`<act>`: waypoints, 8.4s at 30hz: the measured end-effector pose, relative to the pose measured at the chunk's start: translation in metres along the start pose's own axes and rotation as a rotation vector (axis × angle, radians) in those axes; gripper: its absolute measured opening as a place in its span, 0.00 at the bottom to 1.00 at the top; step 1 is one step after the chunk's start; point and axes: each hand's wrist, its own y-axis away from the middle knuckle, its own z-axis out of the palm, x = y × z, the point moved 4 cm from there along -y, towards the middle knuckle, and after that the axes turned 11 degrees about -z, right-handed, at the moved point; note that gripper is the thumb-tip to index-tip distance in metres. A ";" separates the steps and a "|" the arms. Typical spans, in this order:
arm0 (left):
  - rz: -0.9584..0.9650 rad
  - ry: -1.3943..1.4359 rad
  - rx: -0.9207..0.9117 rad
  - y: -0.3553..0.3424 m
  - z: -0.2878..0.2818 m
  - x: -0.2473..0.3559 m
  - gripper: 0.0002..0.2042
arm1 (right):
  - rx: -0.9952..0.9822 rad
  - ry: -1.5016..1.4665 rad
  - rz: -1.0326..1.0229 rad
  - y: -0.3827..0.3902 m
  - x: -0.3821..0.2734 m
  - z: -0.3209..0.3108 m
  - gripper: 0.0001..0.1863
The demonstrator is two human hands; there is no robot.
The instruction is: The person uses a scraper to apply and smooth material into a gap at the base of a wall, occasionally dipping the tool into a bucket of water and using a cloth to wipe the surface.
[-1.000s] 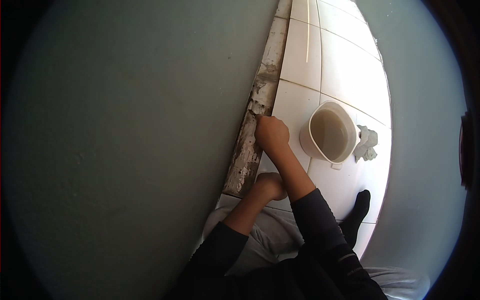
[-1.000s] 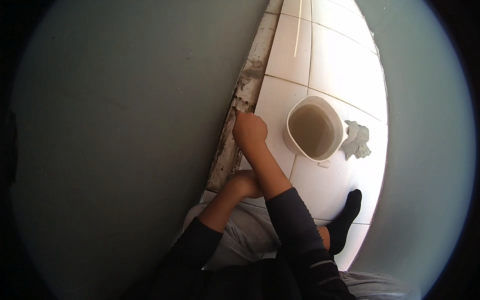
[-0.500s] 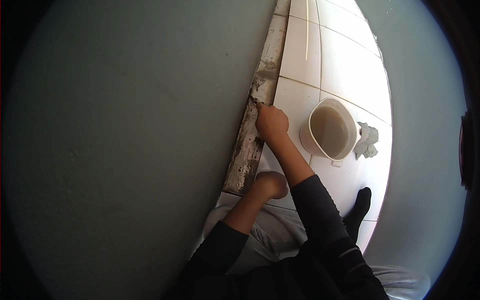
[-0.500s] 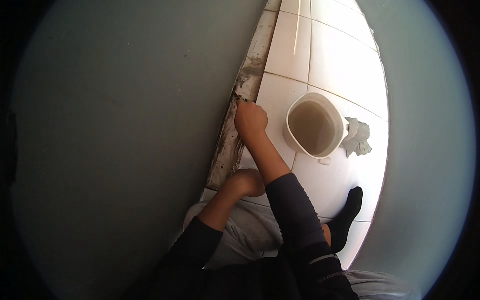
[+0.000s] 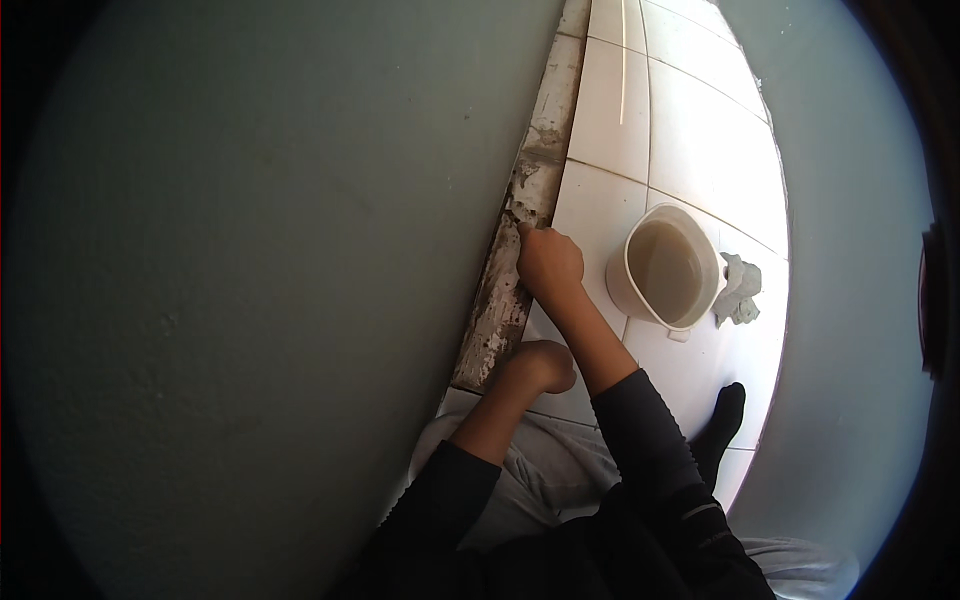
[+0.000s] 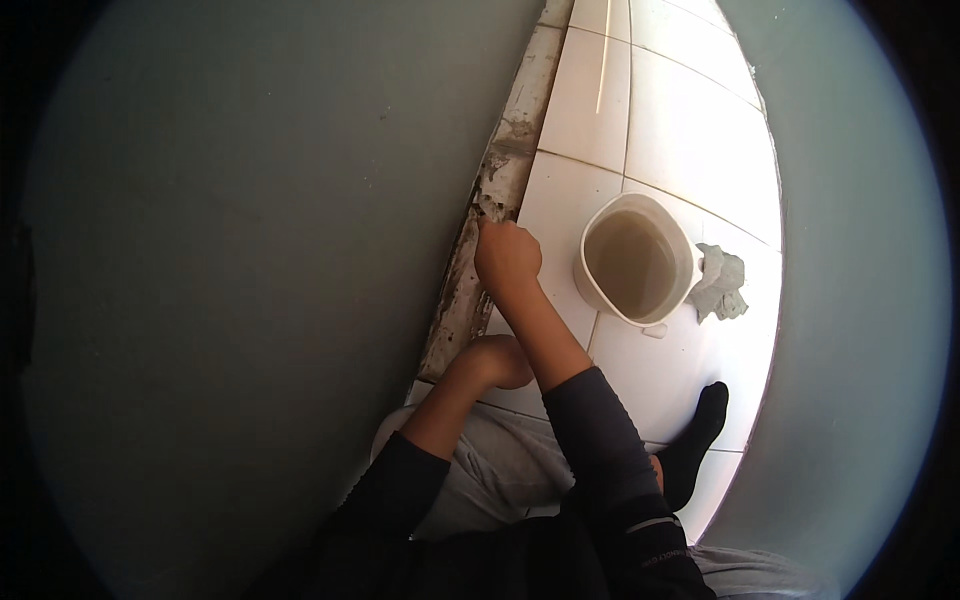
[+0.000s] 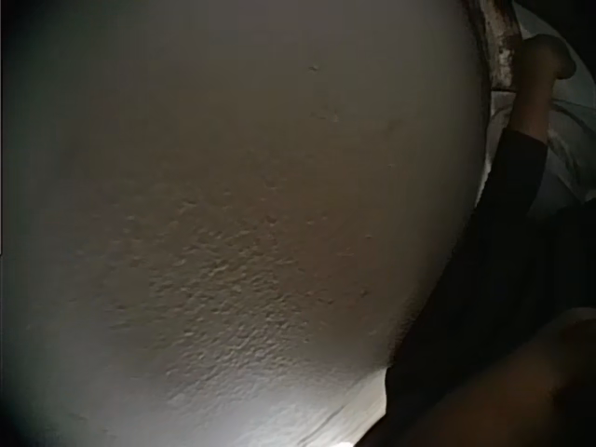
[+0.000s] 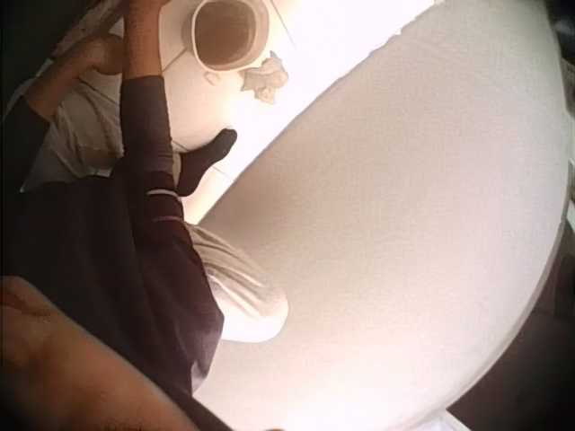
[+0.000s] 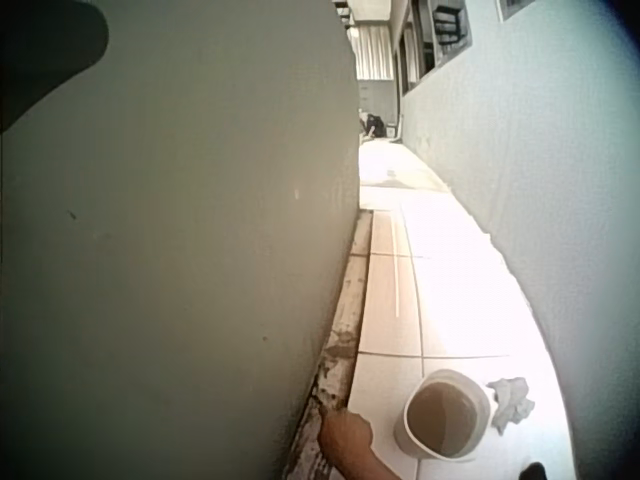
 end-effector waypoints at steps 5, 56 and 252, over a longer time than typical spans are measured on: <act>-0.024 0.068 -0.005 -0.003 -0.003 0.007 0.16 | -0.044 -0.015 0.056 -0.008 0.012 0.000 0.17; 0.047 0.048 0.030 0.002 -0.006 0.007 0.20 | 0.026 -0.017 0.081 -0.016 0.009 0.002 0.15; -0.023 -0.017 -0.005 0.018 -0.007 0.009 0.16 | -0.057 -0.051 0.149 0.010 0.015 -0.013 0.13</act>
